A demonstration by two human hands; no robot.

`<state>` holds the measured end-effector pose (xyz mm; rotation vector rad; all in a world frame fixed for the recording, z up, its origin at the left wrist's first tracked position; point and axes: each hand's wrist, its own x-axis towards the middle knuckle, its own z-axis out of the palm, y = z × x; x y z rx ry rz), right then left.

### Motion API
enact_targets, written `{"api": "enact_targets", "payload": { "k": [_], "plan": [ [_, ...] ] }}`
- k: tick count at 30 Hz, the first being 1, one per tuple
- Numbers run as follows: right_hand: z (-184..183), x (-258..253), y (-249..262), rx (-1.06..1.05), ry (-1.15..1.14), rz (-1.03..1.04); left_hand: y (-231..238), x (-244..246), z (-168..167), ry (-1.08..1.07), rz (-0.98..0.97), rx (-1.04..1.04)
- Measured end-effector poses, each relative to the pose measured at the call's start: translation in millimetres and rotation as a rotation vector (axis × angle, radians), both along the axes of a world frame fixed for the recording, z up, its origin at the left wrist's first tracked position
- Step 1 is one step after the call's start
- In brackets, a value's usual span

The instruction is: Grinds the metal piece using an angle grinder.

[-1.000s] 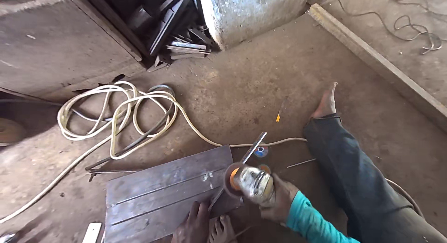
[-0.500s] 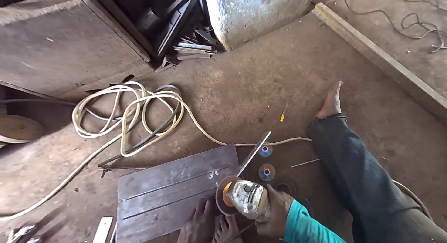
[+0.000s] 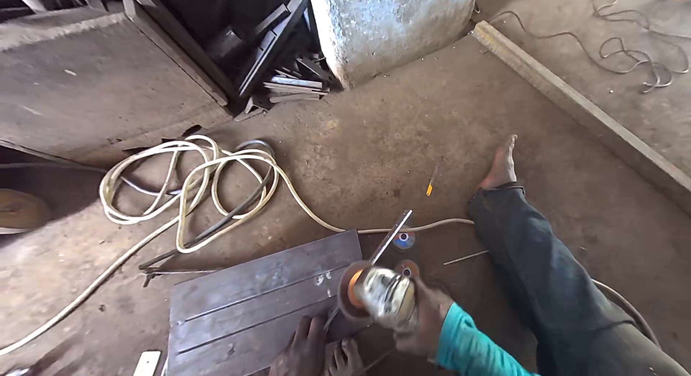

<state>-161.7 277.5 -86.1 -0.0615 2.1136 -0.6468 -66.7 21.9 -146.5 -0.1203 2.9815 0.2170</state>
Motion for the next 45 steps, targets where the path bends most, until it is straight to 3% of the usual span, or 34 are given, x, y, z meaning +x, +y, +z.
{"api": "enact_targets", "payload": {
  "k": [4, 10, 12, 21, 28, 30, 37, 39, 41, 45],
  "plan": [
    [-2, 2, -2, -0.002, -0.006, 0.049, -1, 0, -1, 0.011, -0.009, -0.003],
    [-15, -49, 44, 0.113, 0.194, -0.361, 4, -3, 5, -0.05, 0.009, -0.023],
    [-21, -50, 47, 0.125, 0.238, -0.394, 3, -1, 3, -0.032, -0.001, -0.026],
    [-3, 7, -7, -0.023, -0.013, 0.095, -3, 0, -3, 0.028, -0.012, -0.015],
    [-16, -48, 42, 0.104, 0.193, -0.348, 3, -3, 5, -0.096, 0.027, -0.017],
    [-21, -52, 47, 0.123, 0.236, -0.392, 3, -4, 7, -0.087, 0.027, -0.004],
    [-2, -3, 2, 0.02, 0.02, 0.03, -1, -1, 1, -0.013, 0.006, 0.015],
    [-3, 0, -1, 0.002, 0.019, 0.054, -5, -1, -2, 0.01, -0.012, 0.004],
    [-4, -7, 6, 0.024, 0.053, -0.048, -8, -4, 1, -0.065, 0.004, 0.004],
    [-11, -38, 35, 0.118, 0.168, -0.337, -22, -28, 20, -0.491, 0.114, 0.139]
  ]
}}
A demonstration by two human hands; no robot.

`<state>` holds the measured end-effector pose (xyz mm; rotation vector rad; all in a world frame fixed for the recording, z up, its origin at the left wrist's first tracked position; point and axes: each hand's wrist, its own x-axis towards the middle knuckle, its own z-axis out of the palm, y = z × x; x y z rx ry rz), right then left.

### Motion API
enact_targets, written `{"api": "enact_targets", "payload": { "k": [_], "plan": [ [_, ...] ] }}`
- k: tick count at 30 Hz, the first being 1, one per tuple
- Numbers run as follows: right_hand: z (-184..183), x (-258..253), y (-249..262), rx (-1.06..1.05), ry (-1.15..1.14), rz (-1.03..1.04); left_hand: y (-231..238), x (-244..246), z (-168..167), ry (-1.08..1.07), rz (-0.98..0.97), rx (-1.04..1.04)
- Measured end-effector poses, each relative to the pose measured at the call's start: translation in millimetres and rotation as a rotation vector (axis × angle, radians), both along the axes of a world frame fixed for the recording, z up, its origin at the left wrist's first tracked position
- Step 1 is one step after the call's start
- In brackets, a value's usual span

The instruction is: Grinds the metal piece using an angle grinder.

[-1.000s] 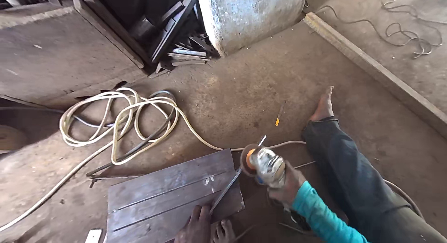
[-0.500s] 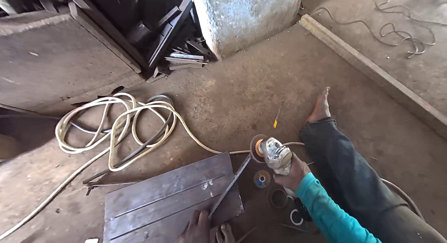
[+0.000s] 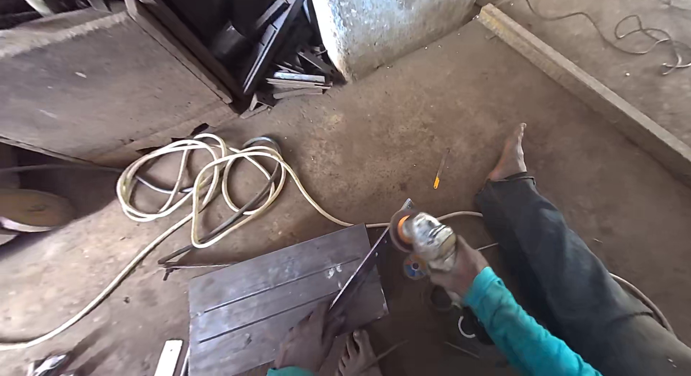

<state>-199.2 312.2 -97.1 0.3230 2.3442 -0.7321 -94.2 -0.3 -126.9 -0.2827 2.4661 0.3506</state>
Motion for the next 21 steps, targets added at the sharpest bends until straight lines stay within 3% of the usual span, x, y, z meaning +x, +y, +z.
{"api": "enact_targets", "payload": {
  "k": [2, 4, 9, 12, 21],
  "plan": [
    [-3, -2, 8, 0.03, 0.062, -0.046, -3, -9, 2, -0.124, 0.032, -0.001],
    [1, 8, 6, 0.015, 0.026, 0.039, -2, -12, 2, -0.155, 0.031, -0.016],
    [13, 38, -43, -0.071, -0.186, 0.373, 3, 2, -9, 0.035, 0.032, -0.037],
    [8, 42, -57, -0.091, -0.235, 0.458, 5, 6, -10, 0.107, 0.016, -0.048],
    [-14, 2, -30, -0.017, -0.033, 0.124, 3, 4, -10, 0.055, 0.012, -0.06]
  ]
}}
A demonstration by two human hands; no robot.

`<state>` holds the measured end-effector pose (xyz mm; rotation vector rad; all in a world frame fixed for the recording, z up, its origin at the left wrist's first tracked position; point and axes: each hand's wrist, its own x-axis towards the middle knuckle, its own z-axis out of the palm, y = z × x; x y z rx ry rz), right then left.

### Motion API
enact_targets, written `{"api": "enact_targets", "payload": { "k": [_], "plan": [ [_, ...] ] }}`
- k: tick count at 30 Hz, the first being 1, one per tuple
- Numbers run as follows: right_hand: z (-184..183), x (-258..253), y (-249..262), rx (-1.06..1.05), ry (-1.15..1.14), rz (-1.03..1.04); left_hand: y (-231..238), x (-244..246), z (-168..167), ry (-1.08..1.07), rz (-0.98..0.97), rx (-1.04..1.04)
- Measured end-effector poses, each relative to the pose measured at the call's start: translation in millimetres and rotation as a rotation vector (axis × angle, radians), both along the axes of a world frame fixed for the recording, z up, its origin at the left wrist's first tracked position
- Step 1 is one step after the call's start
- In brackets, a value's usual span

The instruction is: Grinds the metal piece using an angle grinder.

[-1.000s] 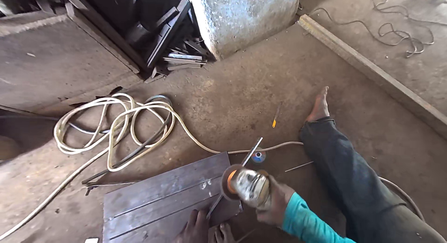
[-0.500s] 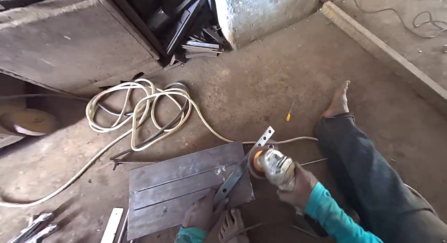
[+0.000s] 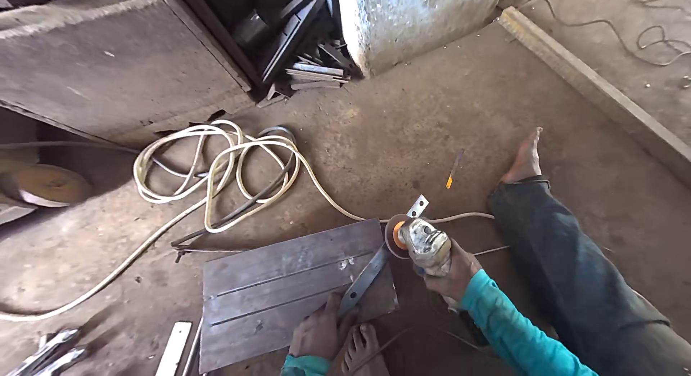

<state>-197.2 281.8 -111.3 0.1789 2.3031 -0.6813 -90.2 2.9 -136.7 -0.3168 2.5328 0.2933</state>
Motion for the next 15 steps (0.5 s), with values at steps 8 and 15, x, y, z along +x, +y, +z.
{"api": "enact_targets", "payload": {
  "k": [8, 15],
  "plan": [
    [10, 33, -25, -0.108, -0.132, 0.257, -6, 5, -7, 0.141, -0.036, 0.052],
    [-8, -10, 13, -0.001, 0.017, -0.111, -3, 4, -4, 0.098, -0.032, 0.019]
  ]
}}
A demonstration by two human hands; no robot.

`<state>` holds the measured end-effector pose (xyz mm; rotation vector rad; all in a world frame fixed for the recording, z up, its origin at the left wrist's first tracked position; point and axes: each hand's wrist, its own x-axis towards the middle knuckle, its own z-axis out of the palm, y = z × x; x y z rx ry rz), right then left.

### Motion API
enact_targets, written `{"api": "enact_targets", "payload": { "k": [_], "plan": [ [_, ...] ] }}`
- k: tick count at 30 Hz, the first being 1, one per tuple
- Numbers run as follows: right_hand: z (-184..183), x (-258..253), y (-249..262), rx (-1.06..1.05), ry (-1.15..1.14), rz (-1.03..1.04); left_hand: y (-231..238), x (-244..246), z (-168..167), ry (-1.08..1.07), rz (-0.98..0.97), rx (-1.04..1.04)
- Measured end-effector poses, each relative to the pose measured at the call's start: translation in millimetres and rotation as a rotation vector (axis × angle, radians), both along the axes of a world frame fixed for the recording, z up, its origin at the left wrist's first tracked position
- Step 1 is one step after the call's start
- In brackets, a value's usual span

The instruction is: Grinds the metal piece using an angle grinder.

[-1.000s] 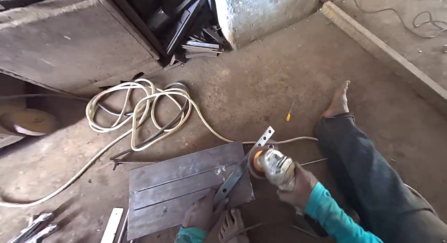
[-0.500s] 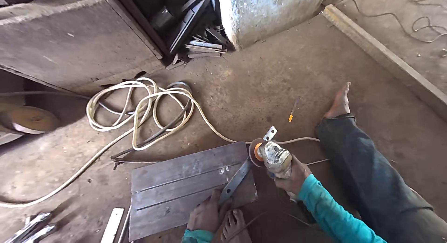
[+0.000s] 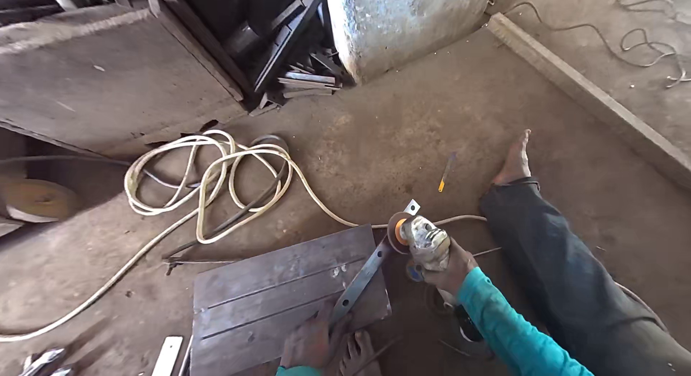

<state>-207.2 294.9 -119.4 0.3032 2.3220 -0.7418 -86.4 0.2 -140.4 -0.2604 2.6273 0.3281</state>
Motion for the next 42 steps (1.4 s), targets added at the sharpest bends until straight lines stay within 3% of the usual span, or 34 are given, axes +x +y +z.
{"api": "enact_targets", "payload": {
  "k": [8, 16, 21, 24, 29, 33, 35, 38, 42],
  "plan": [
    [14, 39, -33, -0.124, -0.149, 0.366, -1, -1, -1, -0.041, 0.017, 0.005],
    [4, -6, 5, -0.013, -0.016, 0.015, -1, -3, 1, -0.063, 0.001, 0.001],
    [3, 23, -12, -0.077, -0.086, 0.211, -2, -6, 4, -0.151, 0.024, 0.005],
    [7, 40, -25, -0.096, -0.138, 0.357, -2, -2, 2, -0.066, 0.024, 0.02],
    [6, 12, -8, -0.038, -0.091, 0.184, -1, -4, 5, -0.113, 0.037, 0.024],
    [-1, -7, 5, 0.006, -0.022, 0.031, -4, 0, -8, 0.008, 0.015, 0.025],
    [3, 1, -1, -0.026, -0.058, 0.083, -7, 4, -18, 0.118, -0.02, 0.01],
    [8, 29, -20, -0.076, -0.114, 0.251, 4, -6, 10, -0.09, 0.051, 0.028],
    [7, 38, -24, -0.099, -0.137, 0.371, -1, -2, 2, -0.025, 0.023, 0.034]
  ]
}}
